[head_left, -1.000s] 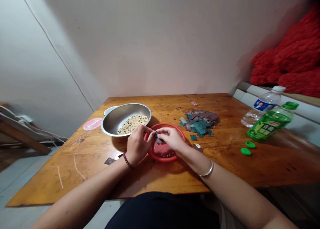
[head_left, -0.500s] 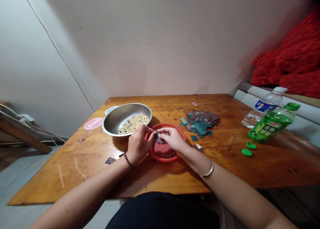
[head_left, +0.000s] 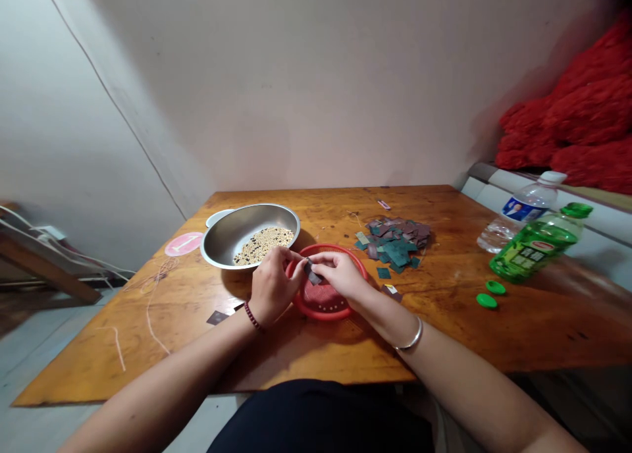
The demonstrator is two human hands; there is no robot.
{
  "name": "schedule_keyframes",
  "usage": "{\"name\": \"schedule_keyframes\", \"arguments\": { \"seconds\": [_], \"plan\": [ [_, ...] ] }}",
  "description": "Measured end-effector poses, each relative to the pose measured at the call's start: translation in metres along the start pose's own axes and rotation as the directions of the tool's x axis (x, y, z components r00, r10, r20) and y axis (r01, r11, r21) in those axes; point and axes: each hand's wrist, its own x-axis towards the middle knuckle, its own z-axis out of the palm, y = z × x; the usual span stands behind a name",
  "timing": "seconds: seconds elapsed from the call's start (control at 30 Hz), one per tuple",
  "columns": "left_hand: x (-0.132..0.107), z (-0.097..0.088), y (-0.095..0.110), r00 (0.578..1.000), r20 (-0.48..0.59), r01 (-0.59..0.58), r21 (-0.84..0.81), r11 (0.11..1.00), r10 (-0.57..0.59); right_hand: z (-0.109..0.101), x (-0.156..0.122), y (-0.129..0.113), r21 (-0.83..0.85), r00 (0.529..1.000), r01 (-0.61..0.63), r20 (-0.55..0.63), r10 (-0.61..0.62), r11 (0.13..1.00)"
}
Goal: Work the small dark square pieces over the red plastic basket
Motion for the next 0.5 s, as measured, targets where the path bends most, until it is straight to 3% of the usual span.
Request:
{"name": "schedule_keyframes", "arguments": {
  "seconds": [0.33,0.5],
  "plan": [
    [-0.0038,0.0017,0.002,0.998,0.019,-0.055,-0.02,0.998,0.055,-0.0016,0.0028,0.0058,-0.008,0.999,0.027,0.029,-0.027,1.0],
    [-0.0032,0.0019,0.0013,1.0,0.009,-0.025,-0.005,1.0,0.025,-0.0012,0.0012,0.0027,-0.005,1.0,0.031,0.006,-0.031,1.0]
  ]
}}
